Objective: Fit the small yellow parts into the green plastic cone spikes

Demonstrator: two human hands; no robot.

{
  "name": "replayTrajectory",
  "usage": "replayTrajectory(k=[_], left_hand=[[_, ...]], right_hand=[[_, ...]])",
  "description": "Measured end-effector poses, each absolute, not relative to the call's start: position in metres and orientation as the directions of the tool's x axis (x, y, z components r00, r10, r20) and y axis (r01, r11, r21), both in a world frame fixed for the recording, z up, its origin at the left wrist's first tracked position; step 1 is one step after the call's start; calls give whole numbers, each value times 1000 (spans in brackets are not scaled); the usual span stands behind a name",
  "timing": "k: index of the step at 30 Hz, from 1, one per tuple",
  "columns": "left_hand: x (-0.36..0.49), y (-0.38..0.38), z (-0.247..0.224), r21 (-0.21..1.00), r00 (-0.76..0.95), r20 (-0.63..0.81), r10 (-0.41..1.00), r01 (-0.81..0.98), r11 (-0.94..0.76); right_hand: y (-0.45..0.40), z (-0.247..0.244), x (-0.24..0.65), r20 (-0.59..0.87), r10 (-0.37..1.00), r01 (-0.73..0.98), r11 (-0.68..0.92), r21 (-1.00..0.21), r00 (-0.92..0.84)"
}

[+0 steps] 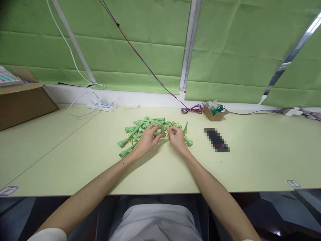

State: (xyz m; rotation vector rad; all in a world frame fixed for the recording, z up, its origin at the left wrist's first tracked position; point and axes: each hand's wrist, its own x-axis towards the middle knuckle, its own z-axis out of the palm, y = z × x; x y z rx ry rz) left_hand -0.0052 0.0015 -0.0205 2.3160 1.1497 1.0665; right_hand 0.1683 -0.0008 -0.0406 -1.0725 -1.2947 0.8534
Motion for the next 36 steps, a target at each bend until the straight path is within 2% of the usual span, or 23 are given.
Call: replayTrajectory(k=[4, 6, 9, 11, 13, 18, 25, 33, 36], left_hand=[[-3, 3, -18, 677, 321, 406, 855, 523, -518], [-2, 3, -15, 789, 329, 273, 904, 461, -406], [0, 4, -11, 943, 395, -24, 918, 315, -111], [0, 3, -9, 970, 442, -166, 881, 234, 65], [0, 2, -6, 973, 470, -218, 856, 178, 150], [-3, 2, -6, 977, 488, -212, 847, 123, 173], [-2, 3, -9, 985, 503, -147, 852, 153, 79], [-4, 1, -11, 945, 517, 70, 853, 240, -223], [-4, 0, -11, 880, 461, 144, 876, 345, -326]], right_hand=[[0, -41, 170, 324, 932, 72, 316, -946, 164], [0, -40, 171, 334, 926, 74, 326, -943, 174], [-1, -38, 170, 355, 921, 89, 345, -934, 159], [-2, -36, 169, 376, 917, 97, 365, -926, 135], [-3, -35, 168, 394, 912, 97, 384, -918, 116], [-4, -33, 168, 410, 908, 91, 403, -911, 90], [-4, -33, 170, 411, 908, 83, 404, -911, 88], [-5, -31, 170, 387, 918, 86, 380, -921, 88], [-3, -32, 171, 365, 927, 79, 359, -930, 87]])
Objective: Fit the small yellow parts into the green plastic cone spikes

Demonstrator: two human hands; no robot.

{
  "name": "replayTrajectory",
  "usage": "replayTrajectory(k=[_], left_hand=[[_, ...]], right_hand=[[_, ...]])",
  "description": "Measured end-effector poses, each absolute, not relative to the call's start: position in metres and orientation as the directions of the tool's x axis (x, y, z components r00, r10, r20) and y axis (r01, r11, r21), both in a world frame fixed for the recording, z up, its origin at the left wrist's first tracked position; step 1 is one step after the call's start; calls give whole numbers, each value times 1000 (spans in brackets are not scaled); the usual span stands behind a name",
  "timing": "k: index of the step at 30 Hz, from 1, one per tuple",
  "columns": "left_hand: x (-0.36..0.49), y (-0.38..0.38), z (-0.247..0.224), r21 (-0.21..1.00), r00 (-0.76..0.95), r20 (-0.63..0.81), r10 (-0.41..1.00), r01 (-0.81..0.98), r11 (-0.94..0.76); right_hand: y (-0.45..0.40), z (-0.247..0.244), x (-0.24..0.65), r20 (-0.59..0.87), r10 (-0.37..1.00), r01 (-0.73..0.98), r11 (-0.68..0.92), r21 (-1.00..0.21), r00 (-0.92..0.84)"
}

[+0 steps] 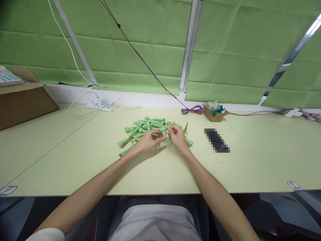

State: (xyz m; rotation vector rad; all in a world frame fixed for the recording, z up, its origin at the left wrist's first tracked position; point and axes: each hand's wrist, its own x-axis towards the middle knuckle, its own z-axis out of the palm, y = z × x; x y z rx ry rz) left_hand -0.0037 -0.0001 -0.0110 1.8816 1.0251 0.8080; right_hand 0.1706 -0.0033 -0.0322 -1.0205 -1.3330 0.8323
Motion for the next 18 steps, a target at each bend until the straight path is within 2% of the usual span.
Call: replayTrajectory(k=[3, 9, 12, 18], left_hand=[[-3, 1, -12, 762, 411, 272, 870, 460, -456], [-5, 5, -17, 609, 431, 436, 790, 505, -612], [-6, 6, -18, 601, 439, 464, 769, 482, -638], [-4, 4, -16, 673, 400, 431, 809, 454, -583]], right_hand=[[-2, -33, 171, 349, 933, 86, 343, -936, 82], [-2, -34, 172, 338, 938, 107, 329, -938, 73], [-2, -35, 172, 329, 942, 120, 320, -940, 67], [-2, -36, 170, 330, 941, 112, 320, -941, 77]])
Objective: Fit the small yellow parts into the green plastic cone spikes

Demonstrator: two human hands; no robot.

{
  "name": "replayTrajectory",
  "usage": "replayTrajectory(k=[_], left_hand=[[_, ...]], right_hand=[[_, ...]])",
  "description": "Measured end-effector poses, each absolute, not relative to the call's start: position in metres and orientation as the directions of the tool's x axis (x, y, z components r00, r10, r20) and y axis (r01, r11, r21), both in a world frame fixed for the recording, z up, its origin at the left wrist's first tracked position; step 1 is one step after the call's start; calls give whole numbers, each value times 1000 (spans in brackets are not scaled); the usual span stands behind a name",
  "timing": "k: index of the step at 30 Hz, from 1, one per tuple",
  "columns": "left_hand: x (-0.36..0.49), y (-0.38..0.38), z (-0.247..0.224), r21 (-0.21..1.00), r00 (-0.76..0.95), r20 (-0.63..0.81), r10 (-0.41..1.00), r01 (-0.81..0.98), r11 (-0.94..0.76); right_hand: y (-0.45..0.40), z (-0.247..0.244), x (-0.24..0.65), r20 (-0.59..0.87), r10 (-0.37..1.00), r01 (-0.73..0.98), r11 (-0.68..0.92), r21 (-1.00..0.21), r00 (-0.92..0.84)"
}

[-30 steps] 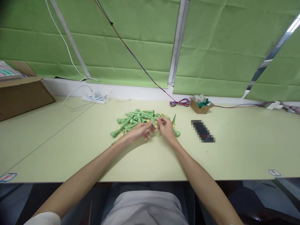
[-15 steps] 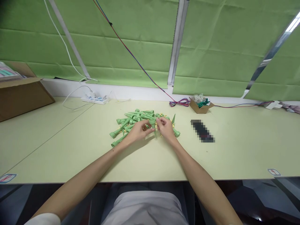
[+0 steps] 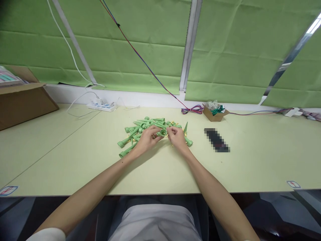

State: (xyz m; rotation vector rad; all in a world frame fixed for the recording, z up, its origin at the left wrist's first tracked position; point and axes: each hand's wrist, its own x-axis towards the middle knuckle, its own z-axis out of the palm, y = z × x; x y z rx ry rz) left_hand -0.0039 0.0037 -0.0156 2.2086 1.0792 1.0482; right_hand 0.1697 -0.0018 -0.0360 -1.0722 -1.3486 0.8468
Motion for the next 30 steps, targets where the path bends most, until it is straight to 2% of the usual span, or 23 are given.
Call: replayTrajectory(k=[4, 10, 14, 19, 30], left_hand=[[-2, 3, -14, 801, 311, 310, 898, 423, -423], [-3, 9, -16, 961, 269, 116, 956, 211, -176], [-3, 8, -12, 996, 306, -22, 952, 91, -7], [-2, 4, -8, 973, 427, -230, 874, 72, 220], [-2, 0, -7, 985, 468, -168, 867, 54, 162]], right_hand=[[-4, -36, 167, 327, 942, 107, 318, -942, 80], [-2, -38, 166, 340, 932, 90, 331, -939, 122], [-1, -38, 166, 359, 923, 77, 352, -933, 135], [-5, -36, 165, 393, 913, 83, 386, -919, 110], [-6, -34, 165, 397, 916, 119, 388, -914, 64]])
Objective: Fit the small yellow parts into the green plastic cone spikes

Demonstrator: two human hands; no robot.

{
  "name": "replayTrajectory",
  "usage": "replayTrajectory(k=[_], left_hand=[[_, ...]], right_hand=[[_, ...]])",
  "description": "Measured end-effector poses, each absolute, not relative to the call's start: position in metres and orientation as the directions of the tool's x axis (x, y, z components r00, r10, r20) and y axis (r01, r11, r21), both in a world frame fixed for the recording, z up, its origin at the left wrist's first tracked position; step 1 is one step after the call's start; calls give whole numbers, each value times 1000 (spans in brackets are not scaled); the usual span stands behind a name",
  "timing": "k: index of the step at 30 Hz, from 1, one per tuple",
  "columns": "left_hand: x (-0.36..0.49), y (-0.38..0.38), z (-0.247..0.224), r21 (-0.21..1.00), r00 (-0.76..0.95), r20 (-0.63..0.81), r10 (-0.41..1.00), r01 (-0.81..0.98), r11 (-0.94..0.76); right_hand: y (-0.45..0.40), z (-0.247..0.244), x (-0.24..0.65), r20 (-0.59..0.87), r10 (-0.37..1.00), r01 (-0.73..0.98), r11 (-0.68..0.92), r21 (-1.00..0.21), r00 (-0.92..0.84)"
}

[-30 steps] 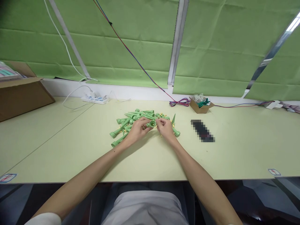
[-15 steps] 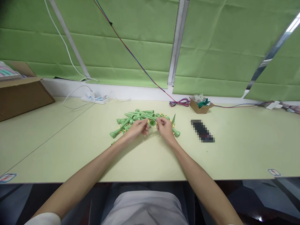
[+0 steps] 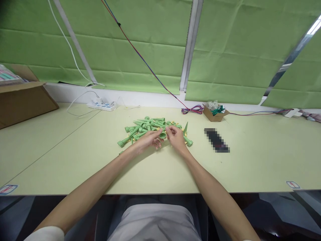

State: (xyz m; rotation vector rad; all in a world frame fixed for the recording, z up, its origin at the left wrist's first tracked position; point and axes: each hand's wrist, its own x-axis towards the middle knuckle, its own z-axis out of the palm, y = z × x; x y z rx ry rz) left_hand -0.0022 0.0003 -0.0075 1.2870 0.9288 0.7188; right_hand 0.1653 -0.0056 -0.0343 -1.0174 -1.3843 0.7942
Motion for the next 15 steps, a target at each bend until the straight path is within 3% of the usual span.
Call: replayTrajectory(k=[7, 15], left_hand=[[-3, 2, -11, 988, 488, -37, 872, 148, -41], [-2, 0, -16, 851, 416, 245, 876, 341, -400]], right_hand=[[-5, -34, 166, 369, 927, 104, 362, -926, 67], [-4, -37, 168, 372, 926, 125, 363, -923, 64]])
